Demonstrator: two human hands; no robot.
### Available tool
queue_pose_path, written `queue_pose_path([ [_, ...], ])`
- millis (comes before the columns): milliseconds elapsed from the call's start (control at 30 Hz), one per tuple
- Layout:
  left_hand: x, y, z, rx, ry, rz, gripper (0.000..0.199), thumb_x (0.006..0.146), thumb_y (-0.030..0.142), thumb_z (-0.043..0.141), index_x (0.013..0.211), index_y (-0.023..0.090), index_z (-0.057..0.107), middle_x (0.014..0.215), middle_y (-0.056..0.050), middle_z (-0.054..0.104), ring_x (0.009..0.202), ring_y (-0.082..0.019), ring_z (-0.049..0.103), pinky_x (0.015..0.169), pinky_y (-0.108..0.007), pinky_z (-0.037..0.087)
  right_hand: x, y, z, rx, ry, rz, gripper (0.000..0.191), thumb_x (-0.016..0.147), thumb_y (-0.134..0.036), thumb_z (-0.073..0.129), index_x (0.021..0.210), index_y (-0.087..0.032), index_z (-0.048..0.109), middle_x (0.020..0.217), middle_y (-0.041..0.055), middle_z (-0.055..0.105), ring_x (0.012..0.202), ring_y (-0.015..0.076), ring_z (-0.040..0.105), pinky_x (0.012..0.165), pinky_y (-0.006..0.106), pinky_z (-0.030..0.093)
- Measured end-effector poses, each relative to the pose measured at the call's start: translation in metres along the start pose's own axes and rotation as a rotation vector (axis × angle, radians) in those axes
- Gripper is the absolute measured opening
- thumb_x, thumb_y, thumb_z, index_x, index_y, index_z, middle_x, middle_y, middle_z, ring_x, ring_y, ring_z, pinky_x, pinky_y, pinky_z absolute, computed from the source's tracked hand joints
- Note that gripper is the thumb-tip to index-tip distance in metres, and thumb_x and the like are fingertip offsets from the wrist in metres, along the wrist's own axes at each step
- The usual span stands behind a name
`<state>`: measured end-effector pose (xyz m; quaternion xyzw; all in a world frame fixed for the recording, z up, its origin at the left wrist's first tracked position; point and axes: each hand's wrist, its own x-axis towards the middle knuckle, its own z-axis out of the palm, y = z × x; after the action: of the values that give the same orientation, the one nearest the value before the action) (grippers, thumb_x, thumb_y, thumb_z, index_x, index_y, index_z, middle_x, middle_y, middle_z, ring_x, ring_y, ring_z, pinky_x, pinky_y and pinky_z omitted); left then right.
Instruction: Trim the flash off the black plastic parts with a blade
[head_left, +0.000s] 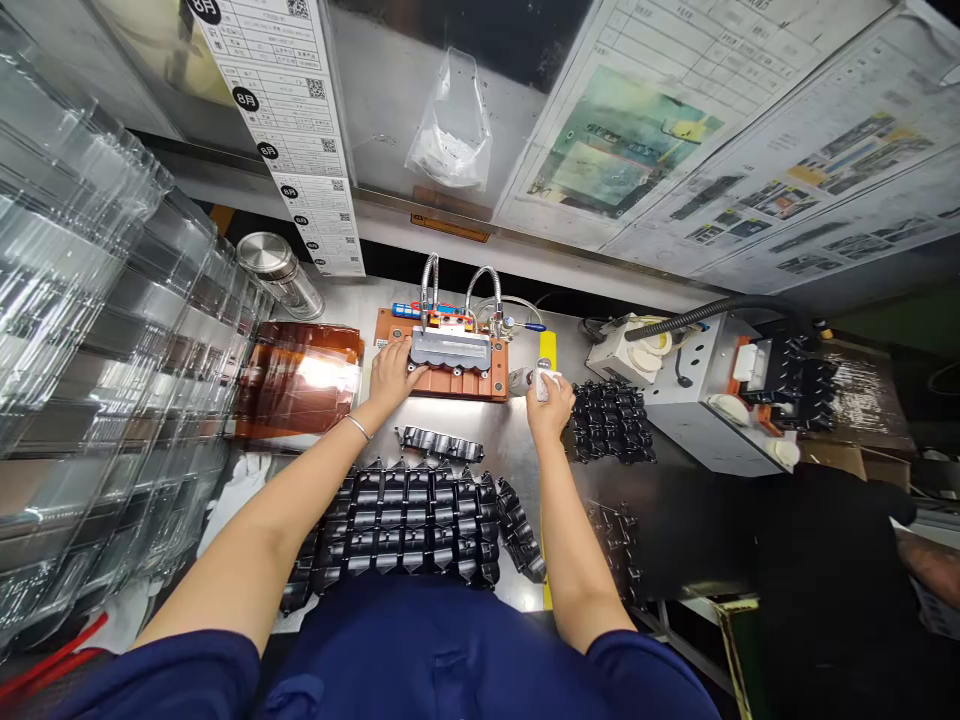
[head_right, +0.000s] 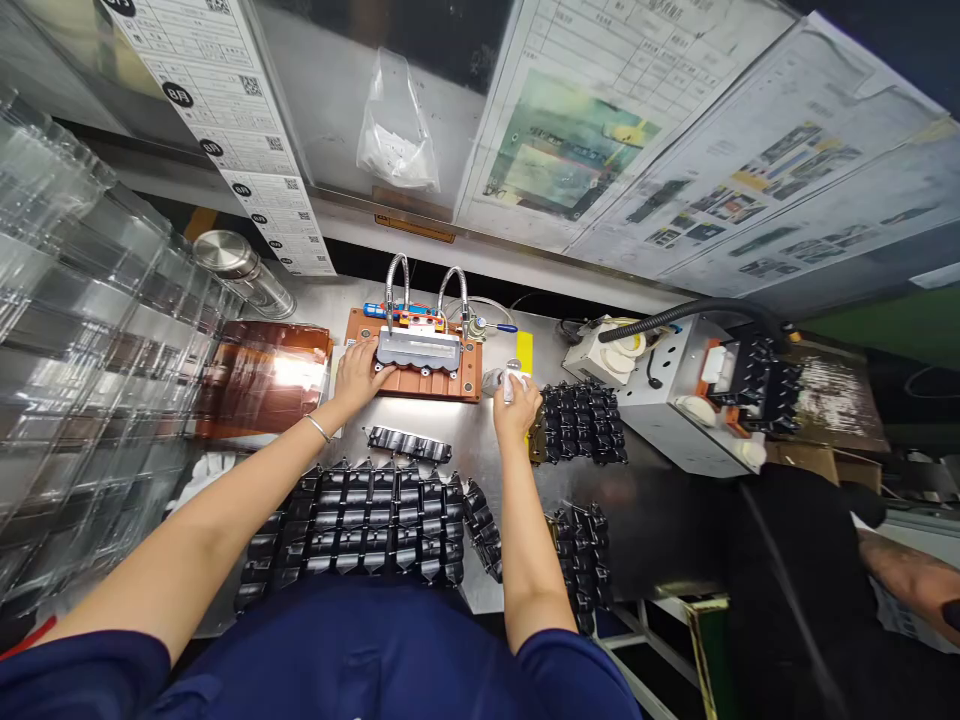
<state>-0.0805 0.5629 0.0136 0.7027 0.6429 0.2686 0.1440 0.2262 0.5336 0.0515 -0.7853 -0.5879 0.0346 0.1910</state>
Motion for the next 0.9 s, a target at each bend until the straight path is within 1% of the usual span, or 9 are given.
queue_pose_path([
  [233, 0.001, 0.0, -0.001, -0.028, -0.005, 0.004, 0.059, 0.09, 0.047, 0.05, 0.136, 0.011, 0.043, 0.129, -0.021, 0.056, 0.126, -0.034, 0.047, 0.106, -0.05, 0.034, 0.007, -0.012, -0.015, -0.035, -0.104, 0.169, 0.042, 0.083, -0.034, 0.05, 0.119, -0.018, 0.065, 0.13, 0.0165, 0.049, 0.112, 0.0357, 0.048, 0.09, 0.048, 0.045],
  [333, 0.001, -0.001, 0.001, -0.025, 0.002, -0.008, 0.059, 0.089, 0.046, 0.051, 0.135, 0.01, 0.044, 0.13, -0.022, 0.056, 0.126, -0.034, 0.047, 0.105, -0.05, 0.035, 0.004, -0.044, -0.006, 0.01, -0.108, 0.165, 0.044, 0.085, -0.035, 0.048, 0.121, -0.015, 0.062, 0.13, 0.0185, 0.047, 0.115, 0.0365, 0.045, 0.093, 0.05, 0.041],
  [400, 0.001, -0.002, 0.004, -0.021, 0.011, -0.017, 0.058, 0.088, 0.045, 0.052, 0.134, 0.009, 0.045, 0.131, -0.022, 0.055, 0.126, -0.034, 0.047, 0.105, -0.049, 0.036, -0.008, -0.085, 0.012, 0.078, -0.119, 0.043, 0.043, 0.087, -0.034, 0.046, 0.122, -0.014, 0.06, 0.132, 0.0188, 0.046, 0.12, 0.0355, 0.041, 0.097, 0.051, 0.038],
  [500, 0.001, -0.006, 0.007, -0.022, 0.007, -0.027, 0.052, 0.09, 0.039, 0.05, 0.133, 0.009, 0.046, 0.132, -0.021, 0.056, 0.126, -0.032, 0.048, 0.107, -0.048, 0.034, -0.034, -0.15, 0.043, 0.134, -0.219, -0.21, 0.038, 0.089, -0.031, 0.047, 0.123, -0.021, 0.06, 0.134, 0.0134, 0.048, 0.123, 0.0341, 0.038, 0.099, 0.051, 0.034],
  [567, 0.0, -0.008, 0.008, -0.026, 0.004, -0.042, 0.046, 0.092, 0.032, 0.044, 0.131, 0.009, 0.048, 0.131, -0.02, 0.057, 0.126, -0.03, 0.049, 0.107, -0.047, 0.034, -0.045, -0.172, 0.054, 0.16, -0.291, -0.392, 0.036, 0.09, -0.03, 0.049, 0.124, -0.027, 0.059, 0.136, 0.0086, 0.048, 0.124, 0.0326, 0.037, 0.101, 0.051, 0.032],
  [633, -0.001, -0.008, 0.009, -0.031, 0.014, -0.054, 0.045, 0.092, 0.032, 0.044, 0.13, 0.008, 0.049, 0.13, -0.021, 0.057, 0.125, -0.03, 0.049, 0.107, -0.047, 0.033, -0.045, -0.165, 0.052, 0.161, -0.293, -0.399, 0.034, 0.09, -0.029, 0.051, 0.122, -0.028, 0.06, 0.135, 0.0066, 0.05, 0.122, 0.0319, 0.037, 0.101, 0.05, 0.032],
  [767, -0.001, -0.006, 0.009, -0.04, 0.03, -0.037, 0.056, 0.086, 0.042, 0.056, 0.13, 0.008, 0.049, 0.131, -0.022, 0.056, 0.126, -0.032, 0.048, 0.107, -0.048, 0.032, -0.029, -0.122, 0.035, 0.099, -0.154, -0.12, 0.034, 0.092, -0.023, 0.044, 0.121, -0.017, 0.061, 0.135, 0.0148, 0.044, 0.12, 0.0369, 0.035, 0.098, 0.056, 0.031],
  [833, -0.001, -0.006, 0.008, -0.038, 0.029, -0.03, 0.056, 0.086, 0.042, 0.057, 0.13, 0.008, 0.049, 0.131, -0.022, 0.056, 0.126, -0.032, 0.048, 0.108, -0.047, 0.032, -0.031, -0.123, 0.038, 0.093, -0.118, -0.106, 0.035, 0.092, -0.021, 0.042, 0.122, -0.014, 0.06, 0.135, 0.0167, 0.043, 0.121, 0.0371, 0.033, 0.097, 0.058, 0.03],
  [900, -0.001, -0.008, 0.008, -0.033, 0.018, -0.038, 0.052, 0.088, 0.037, 0.053, 0.131, 0.009, 0.048, 0.132, -0.02, 0.056, 0.126, -0.031, 0.047, 0.108, -0.047, 0.031, -0.042, -0.144, 0.049, 0.121, -0.136, -0.205, 0.034, 0.091, -0.021, 0.048, 0.122, -0.02, 0.061, 0.134, 0.0127, 0.047, 0.122, 0.0332, 0.034, 0.1, 0.053, 0.03],
])
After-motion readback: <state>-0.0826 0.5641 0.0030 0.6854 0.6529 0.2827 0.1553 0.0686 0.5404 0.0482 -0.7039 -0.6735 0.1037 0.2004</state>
